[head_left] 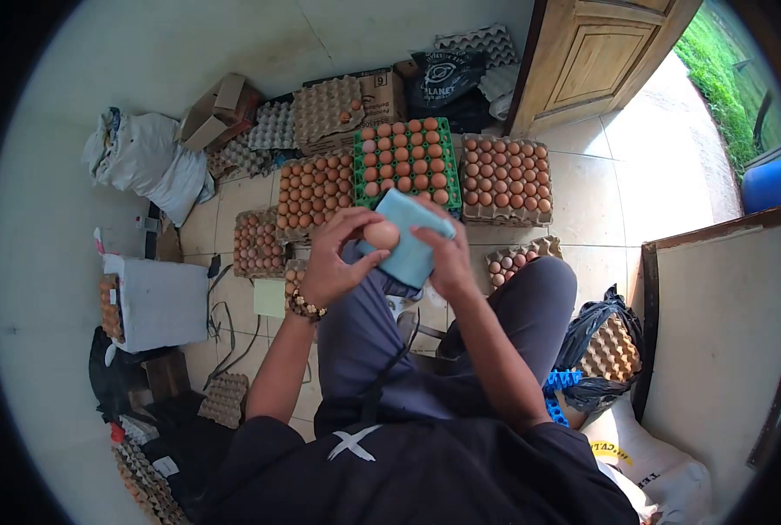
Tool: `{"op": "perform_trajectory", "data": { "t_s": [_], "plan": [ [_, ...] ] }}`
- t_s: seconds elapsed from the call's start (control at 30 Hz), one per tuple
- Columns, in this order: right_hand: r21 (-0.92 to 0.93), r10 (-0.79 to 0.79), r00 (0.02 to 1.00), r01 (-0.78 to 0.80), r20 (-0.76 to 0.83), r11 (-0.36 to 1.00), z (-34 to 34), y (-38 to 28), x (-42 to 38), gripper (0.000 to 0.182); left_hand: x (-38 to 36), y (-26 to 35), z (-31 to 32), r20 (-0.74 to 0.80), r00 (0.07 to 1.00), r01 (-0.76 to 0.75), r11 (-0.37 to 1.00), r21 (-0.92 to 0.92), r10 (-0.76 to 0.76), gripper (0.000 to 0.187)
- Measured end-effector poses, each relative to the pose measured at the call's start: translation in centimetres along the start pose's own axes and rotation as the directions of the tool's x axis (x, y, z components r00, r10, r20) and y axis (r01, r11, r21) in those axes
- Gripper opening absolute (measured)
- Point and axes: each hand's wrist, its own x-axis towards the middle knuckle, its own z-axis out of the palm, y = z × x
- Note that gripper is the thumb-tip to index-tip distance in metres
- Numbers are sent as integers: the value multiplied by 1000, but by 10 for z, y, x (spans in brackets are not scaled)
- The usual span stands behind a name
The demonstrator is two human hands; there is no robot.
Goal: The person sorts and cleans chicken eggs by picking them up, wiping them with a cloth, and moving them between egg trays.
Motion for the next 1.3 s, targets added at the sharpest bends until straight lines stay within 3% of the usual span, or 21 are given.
{"op": "perform_trajectory", "data": {
  "t_s": [0.07, 0.1, 0.23, 0.33, 0.37, 0.47, 0.5, 0.6, 0.7, 0.8, 0.9, 1.0, 1.1, 1.2, 1.3],
  "plan": [
    [71, 65, 984, -78, 163, 994, 0, 30, -17, 42, -17, 5, -3, 101, 993, -79, 980, 185, 61, 54],
    [-26, 96, 981, -93, 167, 995, 3, 37, -24, 40, -26, -3, -1, 150, 989, -40, 984, 171, 15, 58],
    [-345, 46, 989, 6, 142, 938, 3, 58, -30, 30, -51, -5, 21, 13, 982, 185, 978, 101, -187, 60],
    [-196, 104, 992, -89, 69, 977, 2, 67, -25, 25, -58, 3, 38, -97, 991, 113, 960, 256, -91, 59],
    [-151, 67, 997, -60, 42, 987, 3, 70, -23, 20, -58, 5, 44, -141, 990, 33, 939, 342, 16, 55],
    [42, 87, 996, -88, 32, 995, -5, 78, -17, 17, -57, 14, 53, -134, 982, -45, 860, 509, 131, 55],
    [29, 81, 993, -79, -89, 996, 7, 60, -26, 17, -58, 13, 57, -157, 982, -11, 869, 495, 102, 55],
    [16, 39, 999, -40, 19, 999, -14, 71, -18, 20, -59, 15, 63, -159, 984, -3, 894, 447, 82, 50],
    [41, 60, 998, -60, 13, 997, -21, 76, -18, 19, -57, 9, 61, -33, 987, -118, 854, 507, 157, 46],
    [119, 118, 992, -112, -42, 987, -13, 68, -21, 17, -56, 12, 57, -38, 985, -122, 839, 530, 167, 41],
    [266, 263, 965, -256, 9, 929, -3, 49, -27, 15, -53, 9, 51, -75, 991, -62, 871, 487, 112, 38],
    [303, 297, 950, -312, 96, 900, 2, 37, -33, 20, -52, 11, 44, -104, 989, -33, 831, 555, 109, 37],
    [145, 173, 960, -208, 222, 967, -3, 45, -25, 20, -51, 4, 36, -74, 997, 17, 871, 492, 22, 38],
    [41, 153, 965, -166, 213, 985, -3, 44, -27, 19, -51, 3, 35, -88, 995, -2, 860, 510, 55, 40],
    [157, 215, 965, -238, 151, 958, -3, 37, -28, 17, -55, 15, 39, -116, 991, -15, 906, 423, 70, 44]
  ]
}}
